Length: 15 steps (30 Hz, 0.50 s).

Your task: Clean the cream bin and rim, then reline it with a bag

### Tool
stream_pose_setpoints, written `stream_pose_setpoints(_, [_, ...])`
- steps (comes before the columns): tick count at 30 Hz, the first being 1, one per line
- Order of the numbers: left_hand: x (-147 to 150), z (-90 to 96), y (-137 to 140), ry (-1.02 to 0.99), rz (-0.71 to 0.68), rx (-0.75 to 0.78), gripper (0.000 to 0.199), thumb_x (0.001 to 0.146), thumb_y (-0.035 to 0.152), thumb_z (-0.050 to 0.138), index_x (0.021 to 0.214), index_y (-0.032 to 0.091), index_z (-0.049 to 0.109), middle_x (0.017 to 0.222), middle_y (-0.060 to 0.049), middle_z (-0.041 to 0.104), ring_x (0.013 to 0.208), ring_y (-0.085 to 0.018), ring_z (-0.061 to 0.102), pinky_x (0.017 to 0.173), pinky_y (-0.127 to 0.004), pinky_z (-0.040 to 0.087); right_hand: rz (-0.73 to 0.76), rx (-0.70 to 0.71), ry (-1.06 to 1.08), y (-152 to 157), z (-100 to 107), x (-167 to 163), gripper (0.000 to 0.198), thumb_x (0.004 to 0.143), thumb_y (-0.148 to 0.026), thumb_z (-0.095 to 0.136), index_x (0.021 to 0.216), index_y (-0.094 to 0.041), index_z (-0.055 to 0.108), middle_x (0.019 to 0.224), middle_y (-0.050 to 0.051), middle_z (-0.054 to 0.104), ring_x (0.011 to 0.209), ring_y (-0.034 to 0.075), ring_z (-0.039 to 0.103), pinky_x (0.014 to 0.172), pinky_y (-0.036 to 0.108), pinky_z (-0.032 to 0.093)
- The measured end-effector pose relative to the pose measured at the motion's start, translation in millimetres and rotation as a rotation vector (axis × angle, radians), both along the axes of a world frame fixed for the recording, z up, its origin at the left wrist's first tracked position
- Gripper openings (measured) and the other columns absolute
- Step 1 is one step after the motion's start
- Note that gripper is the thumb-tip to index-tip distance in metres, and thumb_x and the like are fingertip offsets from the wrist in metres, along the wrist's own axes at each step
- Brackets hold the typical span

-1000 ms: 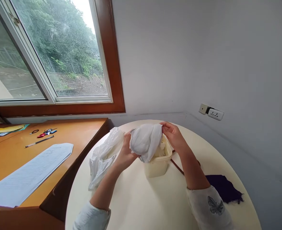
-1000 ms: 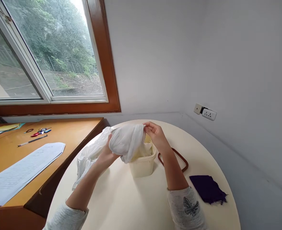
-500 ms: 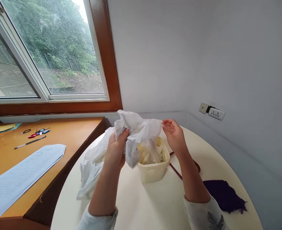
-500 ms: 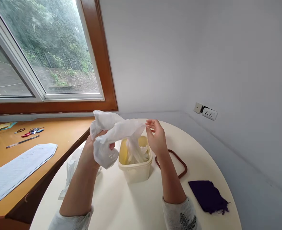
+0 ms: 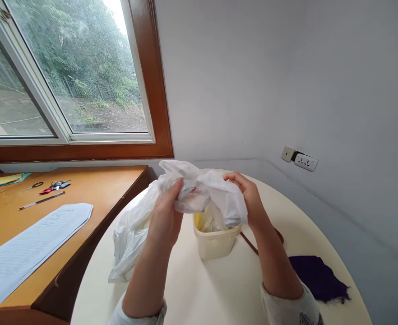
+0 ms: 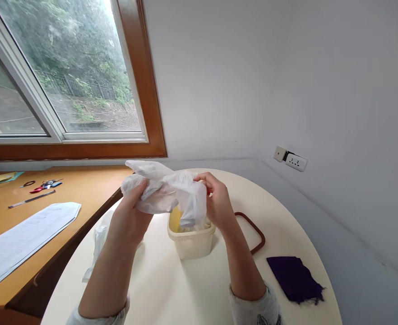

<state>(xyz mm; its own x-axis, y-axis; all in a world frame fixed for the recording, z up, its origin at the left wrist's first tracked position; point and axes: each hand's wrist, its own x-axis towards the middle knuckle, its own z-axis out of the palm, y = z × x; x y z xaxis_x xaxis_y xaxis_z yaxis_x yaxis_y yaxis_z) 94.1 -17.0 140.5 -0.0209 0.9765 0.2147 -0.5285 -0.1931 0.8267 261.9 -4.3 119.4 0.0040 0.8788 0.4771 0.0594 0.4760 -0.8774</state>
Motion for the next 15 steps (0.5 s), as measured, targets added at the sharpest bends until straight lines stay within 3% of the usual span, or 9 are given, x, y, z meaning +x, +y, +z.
stream_pose_setpoints(4, [-8.4,1.2,3.3,-0.020,0.029,0.098,0.018,0.080,0.030,0.056,0.090,0.018,0.064,0.091,-0.001,0.067,0.099,-0.022,0.060,0.091,-0.035,0.045,-0.047,-0.004,0.169,2.6,-0.7,9.6,0.015,0.066,-0.022,0.061,0.081,-0.023,0.061,0.075,-0.001,0.058,0.065,0.013,0.051,0.056,0.023,0.040])
stream_pose_setpoints(8, [-12.4,2.4,3.2,0.013,0.041,0.181,0.020,0.081,0.029,0.052,0.092,0.019,0.065,0.106,-0.002,0.064,0.113,-0.023,0.052,0.099,-0.036,0.039,-0.044,0.021,0.258,3.9,-4.8,17.1,0.019,0.067,-0.031,0.063,0.084,-0.024,0.061,0.080,0.001,0.060,0.071,0.016,0.054,0.061,0.028,0.045])
stream_pose_setpoints(12, [-13.0,1.1,4.5,0.090,0.214,0.158,0.023,0.080,0.030,0.055,0.099,0.021,0.065,0.117,-0.003,0.058,0.123,-0.023,0.043,0.104,-0.035,0.033,-0.052,0.085,0.393,10.0,-12.1,21.4,0.020,0.066,-0.044,0.063,0.074,-0.027,0.056,0.081,0.003,0.061,0.086,0.022,0.056,0.070,0.036,0.048])
stream_pose_setpoints(15, [-15.4,-0.1,4.9,0.158,0.362,0.220,0.021,0.080,0.030,0.058,0.095,0.021,0.068,0.132,-0.001,0.044,0.127,-0.023,0.038,0.106,-0.033,0.032,-0.078,0.151,0.463,14.0,-16.6,25.9,0.029,0.069,-0.055,0.056,0.086,-0.032,0.055,0.094,0.003,0.062,0.098,0.024,0.055,0.080,0.042,0.047])
